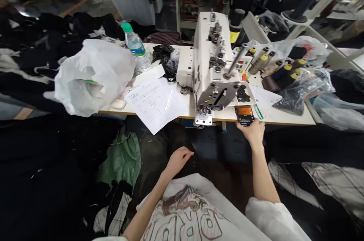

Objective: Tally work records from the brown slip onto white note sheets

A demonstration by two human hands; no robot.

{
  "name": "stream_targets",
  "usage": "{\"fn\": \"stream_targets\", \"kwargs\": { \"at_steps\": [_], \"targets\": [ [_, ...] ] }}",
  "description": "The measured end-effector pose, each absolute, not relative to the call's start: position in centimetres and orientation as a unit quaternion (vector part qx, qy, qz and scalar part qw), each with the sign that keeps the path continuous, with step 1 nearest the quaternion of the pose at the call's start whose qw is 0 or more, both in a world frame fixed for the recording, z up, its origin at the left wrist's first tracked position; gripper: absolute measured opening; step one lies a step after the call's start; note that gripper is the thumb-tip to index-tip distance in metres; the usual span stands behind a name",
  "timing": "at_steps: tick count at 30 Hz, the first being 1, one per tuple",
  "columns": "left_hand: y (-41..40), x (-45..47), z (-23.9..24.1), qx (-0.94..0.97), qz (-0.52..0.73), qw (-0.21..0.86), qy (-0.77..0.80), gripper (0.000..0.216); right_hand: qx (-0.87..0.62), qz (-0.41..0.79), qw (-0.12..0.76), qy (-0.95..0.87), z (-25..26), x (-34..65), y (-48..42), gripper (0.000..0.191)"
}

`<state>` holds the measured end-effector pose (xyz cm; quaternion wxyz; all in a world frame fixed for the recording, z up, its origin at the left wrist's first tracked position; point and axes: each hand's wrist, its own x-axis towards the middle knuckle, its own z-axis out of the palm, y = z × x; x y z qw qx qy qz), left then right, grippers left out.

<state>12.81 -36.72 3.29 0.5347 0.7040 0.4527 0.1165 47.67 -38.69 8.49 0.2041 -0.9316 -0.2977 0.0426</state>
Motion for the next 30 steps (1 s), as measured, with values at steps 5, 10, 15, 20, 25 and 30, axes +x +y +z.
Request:
{"fn": "stream_targets", "kwargs": {
  "at_steps": [5,10,15,20,25,30],
  "targets": [
    [-35.9,12.2,3.1,0.647,0.167,0.578,0.468,0.043,-0.928,0.072,0.199,-0.308,9.6,45.8,-42.6,0.079],
    [-36.7,11.4,3.0,0.556,0.174,0.674,0.454,0.074,-0.877,0.153,0.317,-0.328,7.1,37.2,-49.4,0.083],
    [-38.3,11.0,4.6,0.429,0.264,0.784,0.363,0.081,-0.795,0.319,0.367,-0.364,4.3,27.4,-50.3,0.075],
    [-38.1,8.9,6.1,0.349,0.429,0.78,0.293,0.077,-0.747,0.267,0.406,-0.453,6.2,22.0,-44.6,0.077],
    [-36.5,6.5,8.3,0.306,0.525,0.736,0.3,0.087,-0.656,0.266,0.426,-0.564,8.9,18.7,-40.3,0.089],
    [-35.8,3.6,9.6,0.247,0.575,0.67,0.399,0.085,-0.55,0.369,0.429,-0.614,10.8,17.7,-39.0,0.068]
  ]
}}
